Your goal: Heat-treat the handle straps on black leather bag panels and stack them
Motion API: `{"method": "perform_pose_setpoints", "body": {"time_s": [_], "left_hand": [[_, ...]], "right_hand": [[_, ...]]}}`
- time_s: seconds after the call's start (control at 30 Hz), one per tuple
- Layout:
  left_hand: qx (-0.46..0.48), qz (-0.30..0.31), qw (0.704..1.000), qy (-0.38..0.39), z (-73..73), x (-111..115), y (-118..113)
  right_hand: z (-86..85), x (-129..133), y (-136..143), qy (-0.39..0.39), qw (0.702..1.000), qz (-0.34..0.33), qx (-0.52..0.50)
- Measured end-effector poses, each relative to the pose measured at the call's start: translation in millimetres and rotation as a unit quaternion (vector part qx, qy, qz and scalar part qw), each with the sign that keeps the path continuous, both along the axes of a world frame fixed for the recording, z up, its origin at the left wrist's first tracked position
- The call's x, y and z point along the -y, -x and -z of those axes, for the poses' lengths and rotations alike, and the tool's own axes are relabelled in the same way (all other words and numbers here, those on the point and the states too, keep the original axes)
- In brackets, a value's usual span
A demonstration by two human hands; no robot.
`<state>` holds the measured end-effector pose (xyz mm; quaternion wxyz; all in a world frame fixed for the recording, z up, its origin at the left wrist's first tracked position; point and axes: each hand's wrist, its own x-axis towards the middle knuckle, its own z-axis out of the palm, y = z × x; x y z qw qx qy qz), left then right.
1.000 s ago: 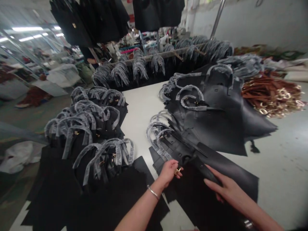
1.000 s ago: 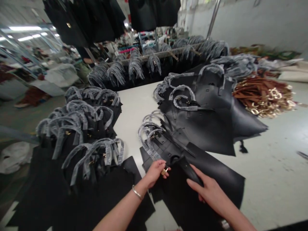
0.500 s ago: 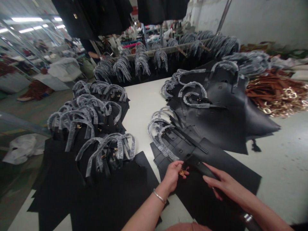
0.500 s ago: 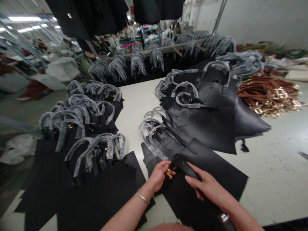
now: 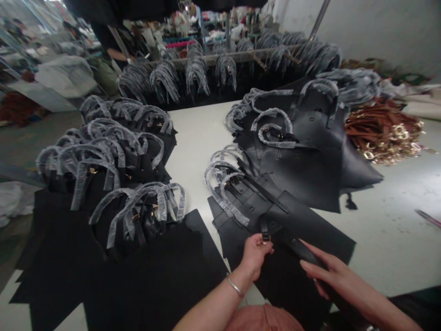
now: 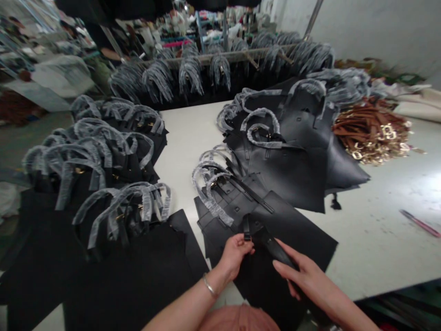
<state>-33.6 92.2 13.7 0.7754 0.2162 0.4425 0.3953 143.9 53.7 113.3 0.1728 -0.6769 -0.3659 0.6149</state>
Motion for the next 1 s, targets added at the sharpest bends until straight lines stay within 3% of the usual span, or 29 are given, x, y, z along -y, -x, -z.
{"method": "perform_pose_setpoints", "body": {"time_s": [0.17, 0.33, 0.43, 0.5, 0.57, 0.63, 0.77, 0.87, 1.0], "left_hand": [[-0.116, 0.036, 0.988, -0.093, 10.4, 3.1, 2.6], [-0.186, 0.034, 0.971, -0.144, 11.3, 0.6, 5.7], [-0.252, 0.057, 0.948, -0.187, 12.0, 1.7, 7.8], [-0.298, 0.105, 0.924, -0.216, 10.9, 2.6, 11.6], [-0.354, 0.176, 0.884, -0.251, 6.3, -0.3, 17.2], [-0.433, 0.219, 0.823, -0.296, -1.8, -10.2, 22.7], [-0.565, 0.194, 0.703, -0.387, -17.0, -52.2, 20.3], [-0.578, 0.218, 0.631, -0.469, -17.1, -91.4, 0.2], [-0.574, 0.291, 0.504, -0.576, -10.8, -134.7, -37.3]], "right_hand": [[6.5, -4.6, 11.0, 0.016, 0.998, 0.0, -0.053], [3.7, -13.9, 15.4, -0.007, 0.999, 0.012, -0.035], [8.1, -10.4, 13.3, 0.022, 0.998, -0.022, -0.049], [14.6, -10.7, 13.4, 0.013, 0.999, -0.009, -0.049], [20.2, -14.7, 13.4, -0.022, 0.999, 0.027, -0.025], [23.0, -19.9, 10.6, -0.053, 0.997, 0.046, 0.01], [23.6, -18.9, -2.8, -0.058, 0.996, 0.038, 0.064], [26.9, -6.8, -9.7, -0.053, 0.994, 0.053, 0.074], [35.2, 12.3, -13.0, -0.045, 0.993, 0.088, 0.068]]}}
